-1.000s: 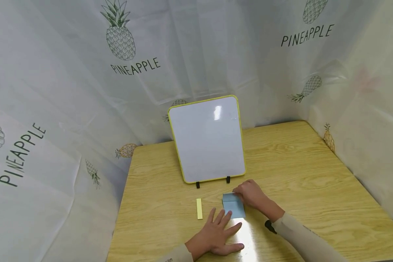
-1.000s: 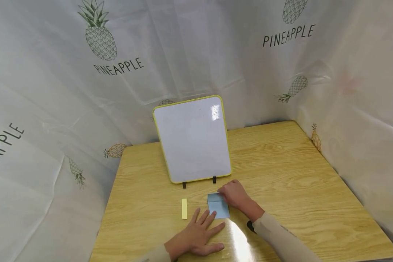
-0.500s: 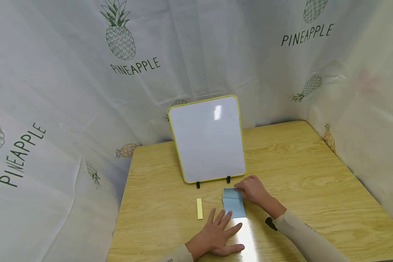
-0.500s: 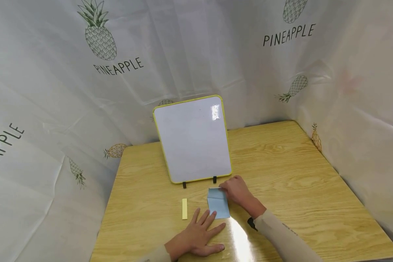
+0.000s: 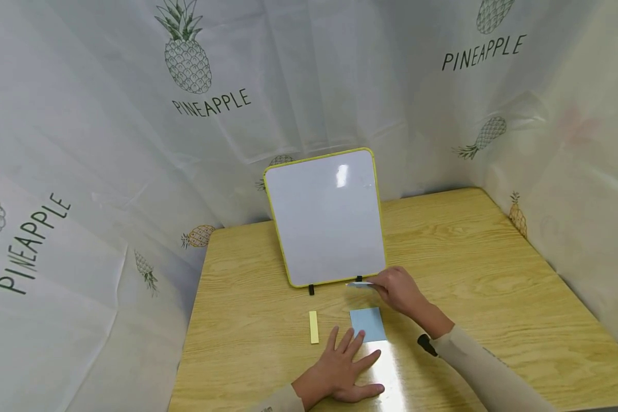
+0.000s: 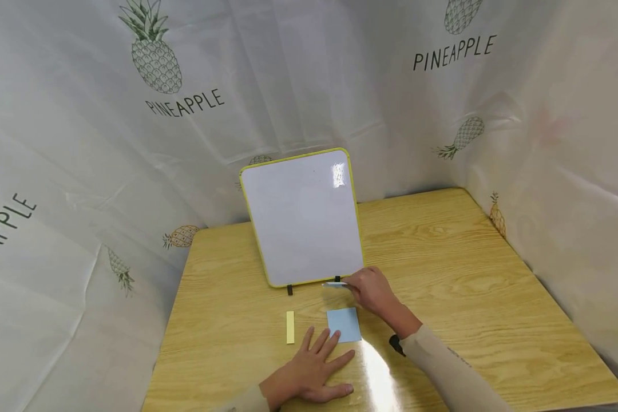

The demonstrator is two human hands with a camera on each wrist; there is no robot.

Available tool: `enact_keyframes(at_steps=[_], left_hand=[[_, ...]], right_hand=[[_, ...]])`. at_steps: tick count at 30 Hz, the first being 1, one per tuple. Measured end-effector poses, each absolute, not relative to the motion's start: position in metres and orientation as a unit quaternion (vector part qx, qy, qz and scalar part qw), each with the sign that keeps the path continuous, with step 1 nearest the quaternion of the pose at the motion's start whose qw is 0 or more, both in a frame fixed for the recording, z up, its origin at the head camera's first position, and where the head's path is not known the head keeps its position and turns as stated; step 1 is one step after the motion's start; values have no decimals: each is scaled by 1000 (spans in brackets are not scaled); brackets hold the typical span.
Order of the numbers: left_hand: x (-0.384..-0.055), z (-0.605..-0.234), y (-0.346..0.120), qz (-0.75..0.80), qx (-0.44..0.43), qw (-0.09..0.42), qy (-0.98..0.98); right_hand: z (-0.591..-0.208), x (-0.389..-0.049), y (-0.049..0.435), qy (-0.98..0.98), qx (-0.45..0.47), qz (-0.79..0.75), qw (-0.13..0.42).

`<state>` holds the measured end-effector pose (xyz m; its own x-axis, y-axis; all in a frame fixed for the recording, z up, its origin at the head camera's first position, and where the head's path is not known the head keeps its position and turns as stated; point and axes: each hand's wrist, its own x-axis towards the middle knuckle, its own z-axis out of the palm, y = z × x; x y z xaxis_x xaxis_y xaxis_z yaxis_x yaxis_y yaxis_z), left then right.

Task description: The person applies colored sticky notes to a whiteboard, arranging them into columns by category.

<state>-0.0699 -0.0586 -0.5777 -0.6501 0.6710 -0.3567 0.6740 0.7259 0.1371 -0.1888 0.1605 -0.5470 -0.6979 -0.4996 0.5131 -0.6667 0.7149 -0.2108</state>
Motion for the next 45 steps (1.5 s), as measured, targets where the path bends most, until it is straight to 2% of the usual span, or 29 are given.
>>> enact_keyframes(at_steps=[8, 20, 28, 34, 39, 45], left_hand=[[-71, -576, -60, -1, 370, 187, 910], [-73, -582, -63, -8, 367, 193, 910], [-72, -580, -62, 3, 367, 196, 909], [-72, -582, -62, 1, 367, 195, 910], [-71, -582, -61, -9, 377, 171, 910], [-72, -586, -61, -23, 391, 129, 911]], right_hand=[[-536, -189, 152, -869, 338, 230, 277], [-527, -187, 141, -829, 338, 322, 308], [-526, -185, 129, -795, 292, 468, 252], [-517, -179, 118, -802, 165, 541, 193], [-505, -176, 111, -801, 61, 579, 140], [-494, -178, 102, -785, 32, 607, 118]])
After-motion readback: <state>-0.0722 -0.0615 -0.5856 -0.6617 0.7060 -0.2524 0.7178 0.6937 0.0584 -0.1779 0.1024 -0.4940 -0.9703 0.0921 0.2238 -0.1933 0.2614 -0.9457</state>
